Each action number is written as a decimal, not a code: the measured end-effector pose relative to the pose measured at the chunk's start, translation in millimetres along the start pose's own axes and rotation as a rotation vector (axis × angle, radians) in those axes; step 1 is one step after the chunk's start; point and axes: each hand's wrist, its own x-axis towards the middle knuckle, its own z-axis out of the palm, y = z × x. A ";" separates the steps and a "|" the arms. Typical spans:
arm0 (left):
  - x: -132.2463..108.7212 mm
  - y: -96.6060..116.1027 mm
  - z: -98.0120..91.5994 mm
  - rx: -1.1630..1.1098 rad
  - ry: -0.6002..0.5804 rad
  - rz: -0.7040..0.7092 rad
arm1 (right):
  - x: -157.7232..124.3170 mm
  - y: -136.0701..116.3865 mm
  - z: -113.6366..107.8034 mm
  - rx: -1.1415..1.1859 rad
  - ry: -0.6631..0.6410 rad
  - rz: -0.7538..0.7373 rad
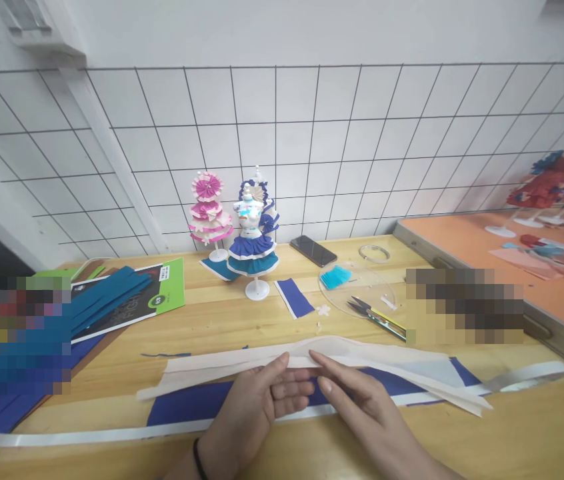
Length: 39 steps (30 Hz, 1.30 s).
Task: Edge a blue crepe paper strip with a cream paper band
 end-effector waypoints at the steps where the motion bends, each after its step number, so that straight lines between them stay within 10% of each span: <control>1: -0.1 -1.9 0.0 0.003 -0.019 -0.001 | -0.3 0.7 0.9 0.016 -0.030 -0.008; 6: -1.0 -5.9 -0.5 0.040 -0.076 -0.008 | -0.9 -0.1 0.1 0.027 -0.081 -0.014; 14: 1.4 6.9 -7.9 -0.068 -0.018 -0.165 | 7.5 -4.5 -18.5 0.027 0.269 0.016; 39: -2.9 10.1 0.2 -0.061 0.228 0.129 | 22.9 -0.7 -26.7 0.182 0.539 0.133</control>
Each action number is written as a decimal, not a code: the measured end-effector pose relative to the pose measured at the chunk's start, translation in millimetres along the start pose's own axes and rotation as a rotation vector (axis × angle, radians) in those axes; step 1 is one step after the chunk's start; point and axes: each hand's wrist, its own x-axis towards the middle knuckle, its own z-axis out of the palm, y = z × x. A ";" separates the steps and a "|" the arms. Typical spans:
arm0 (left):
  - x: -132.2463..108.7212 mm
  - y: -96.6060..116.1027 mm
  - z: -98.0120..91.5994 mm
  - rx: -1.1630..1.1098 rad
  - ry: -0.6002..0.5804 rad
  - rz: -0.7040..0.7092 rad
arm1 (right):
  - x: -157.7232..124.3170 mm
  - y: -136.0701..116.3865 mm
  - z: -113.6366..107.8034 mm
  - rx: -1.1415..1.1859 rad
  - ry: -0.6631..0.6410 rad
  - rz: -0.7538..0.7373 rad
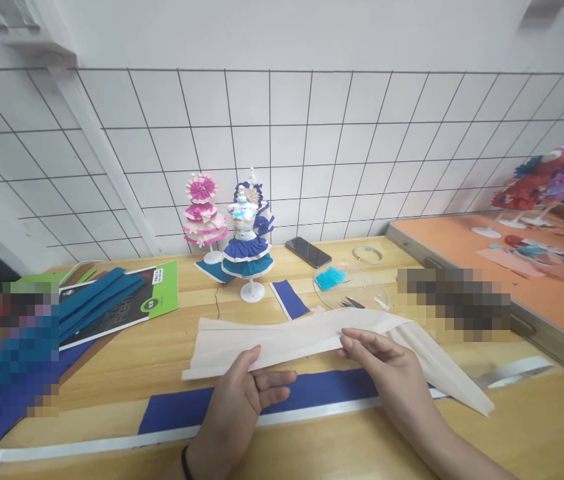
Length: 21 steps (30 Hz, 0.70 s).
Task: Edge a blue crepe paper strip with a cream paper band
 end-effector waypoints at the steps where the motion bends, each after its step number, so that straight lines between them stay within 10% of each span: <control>1: -0.5 0.6 -0.3 0.005 0.015 0.007 | 0.3 0.3 0.2 0.008 0.005 0.008; 8: 2.8 0.1 -6.2 -0.007 0.006 0.026 | 4.6 2.9 -4.4 0.021 -0.028 0.036; 21: 22.9 23.4 -34.1 0.291 0.090 0.551 | 26.3 5.5 -18.4 0.009 0.030 -0.009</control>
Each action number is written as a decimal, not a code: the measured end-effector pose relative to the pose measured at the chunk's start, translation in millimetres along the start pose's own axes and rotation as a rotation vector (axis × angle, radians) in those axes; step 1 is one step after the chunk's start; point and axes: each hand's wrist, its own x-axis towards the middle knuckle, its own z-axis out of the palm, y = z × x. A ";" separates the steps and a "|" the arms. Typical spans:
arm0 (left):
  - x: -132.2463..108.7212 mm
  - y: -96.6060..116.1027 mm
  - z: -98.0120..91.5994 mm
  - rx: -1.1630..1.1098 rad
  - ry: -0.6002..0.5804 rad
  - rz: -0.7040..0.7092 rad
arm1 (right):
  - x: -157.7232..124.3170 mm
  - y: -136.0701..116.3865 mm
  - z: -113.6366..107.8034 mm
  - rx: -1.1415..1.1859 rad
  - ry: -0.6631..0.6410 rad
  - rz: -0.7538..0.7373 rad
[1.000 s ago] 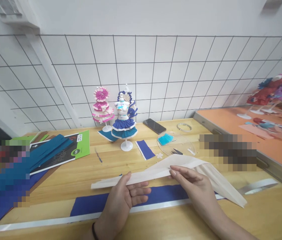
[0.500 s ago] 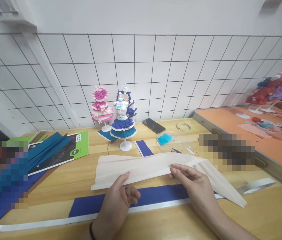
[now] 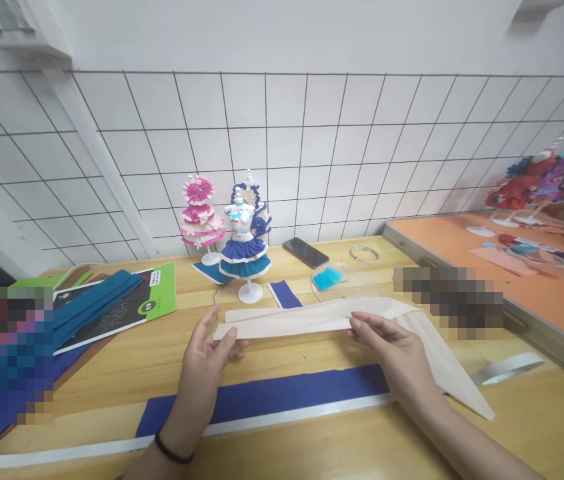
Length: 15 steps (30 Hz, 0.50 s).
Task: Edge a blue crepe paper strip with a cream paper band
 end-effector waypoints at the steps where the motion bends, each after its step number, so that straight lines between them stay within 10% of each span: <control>1: 1.2 -0.7 -1.4 0.033 -0.036 0.000 | 0.5 -0.2 -0.2 0.000 0.002 -0.001; 15: 13.1 -10.0 -12.5 0.013 -0.172 -0.125 | 10.7 6.6 -2.4 0.013 0.016 -0.018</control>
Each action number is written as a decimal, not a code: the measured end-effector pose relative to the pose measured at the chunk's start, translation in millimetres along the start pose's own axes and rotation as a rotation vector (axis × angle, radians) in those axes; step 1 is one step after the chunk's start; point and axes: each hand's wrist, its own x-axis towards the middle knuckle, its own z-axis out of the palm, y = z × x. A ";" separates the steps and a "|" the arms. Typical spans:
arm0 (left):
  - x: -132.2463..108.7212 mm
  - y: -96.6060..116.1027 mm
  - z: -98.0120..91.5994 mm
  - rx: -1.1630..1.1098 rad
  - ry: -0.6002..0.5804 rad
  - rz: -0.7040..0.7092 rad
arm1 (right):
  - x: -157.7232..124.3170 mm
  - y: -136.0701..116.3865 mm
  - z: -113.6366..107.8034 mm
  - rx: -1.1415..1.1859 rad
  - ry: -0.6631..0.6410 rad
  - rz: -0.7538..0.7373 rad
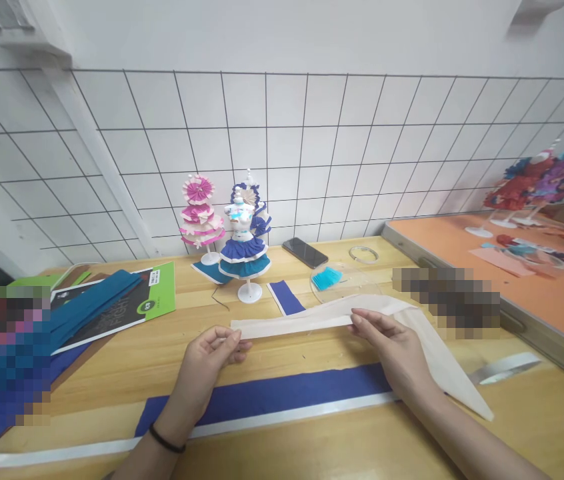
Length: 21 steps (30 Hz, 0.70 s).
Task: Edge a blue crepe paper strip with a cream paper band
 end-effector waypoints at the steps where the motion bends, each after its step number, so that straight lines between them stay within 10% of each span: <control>1: 0.5 -0.4 0.1 0.009 0.007 -0.004 | 0.1 0.3 0.1 0.002 0.003 0.001; 21: 2.0 -0.3 2.6 0.055 0.185 -0.034 | -4.8 0.1 2.2 -0.010 0.025 0.008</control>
